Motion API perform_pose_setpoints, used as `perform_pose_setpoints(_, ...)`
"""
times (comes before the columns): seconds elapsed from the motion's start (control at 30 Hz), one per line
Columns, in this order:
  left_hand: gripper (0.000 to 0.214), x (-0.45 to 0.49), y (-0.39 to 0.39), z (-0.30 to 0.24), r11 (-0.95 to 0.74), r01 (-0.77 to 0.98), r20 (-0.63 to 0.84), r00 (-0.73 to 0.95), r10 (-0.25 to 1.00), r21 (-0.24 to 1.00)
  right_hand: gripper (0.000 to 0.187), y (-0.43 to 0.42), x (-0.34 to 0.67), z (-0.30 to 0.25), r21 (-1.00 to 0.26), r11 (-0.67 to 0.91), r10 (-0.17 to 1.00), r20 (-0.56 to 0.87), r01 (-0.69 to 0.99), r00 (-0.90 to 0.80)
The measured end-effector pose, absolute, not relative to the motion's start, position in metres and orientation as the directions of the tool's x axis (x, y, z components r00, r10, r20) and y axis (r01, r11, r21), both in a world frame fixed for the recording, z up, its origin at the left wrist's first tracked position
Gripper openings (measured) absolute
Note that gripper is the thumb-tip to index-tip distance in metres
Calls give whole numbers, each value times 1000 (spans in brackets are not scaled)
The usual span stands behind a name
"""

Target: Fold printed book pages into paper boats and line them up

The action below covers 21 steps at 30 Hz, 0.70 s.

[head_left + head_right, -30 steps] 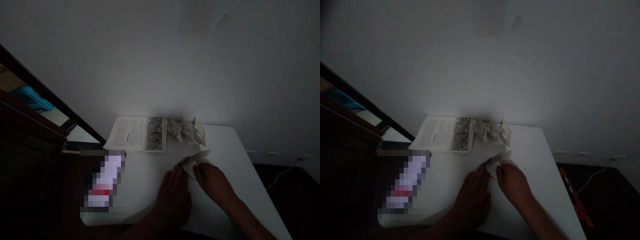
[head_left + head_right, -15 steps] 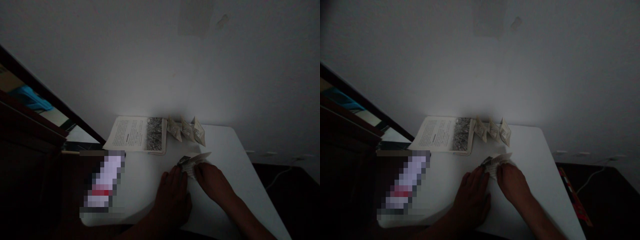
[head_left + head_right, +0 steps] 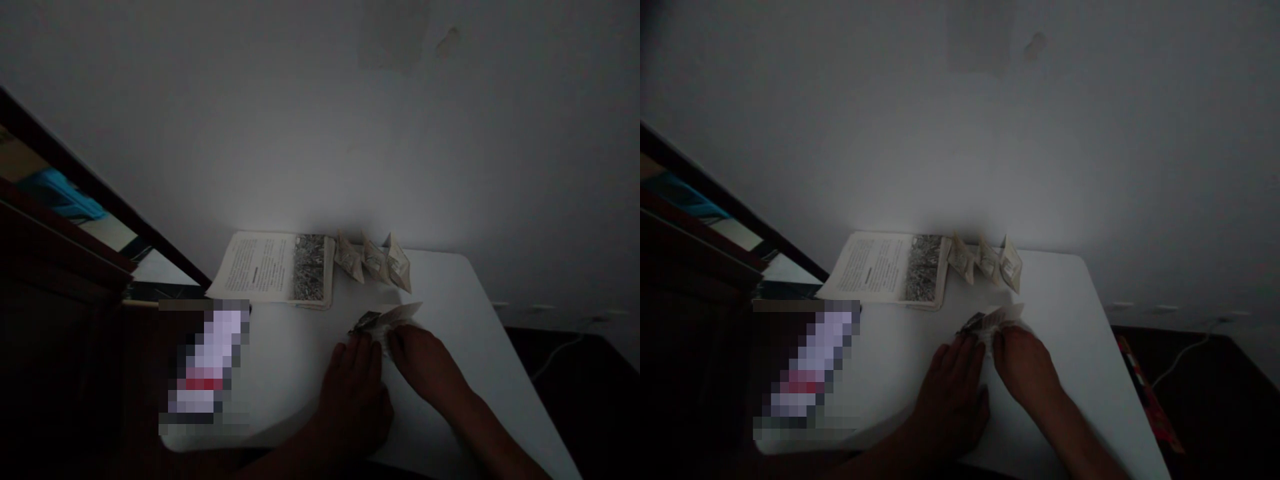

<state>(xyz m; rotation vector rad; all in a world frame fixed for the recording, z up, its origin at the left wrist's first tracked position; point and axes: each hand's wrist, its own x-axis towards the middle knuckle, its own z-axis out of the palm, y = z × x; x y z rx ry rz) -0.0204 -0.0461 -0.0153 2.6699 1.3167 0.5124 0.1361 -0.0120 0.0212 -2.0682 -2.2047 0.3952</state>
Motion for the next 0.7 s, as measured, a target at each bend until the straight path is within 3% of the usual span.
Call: perform_pose_setpoints(0.7, 54, -25, -45, -15, -608, 745, 263, 549, 793, 276, 33, -9, 134, 20, -202, 49, 987, -143, 978, -79)
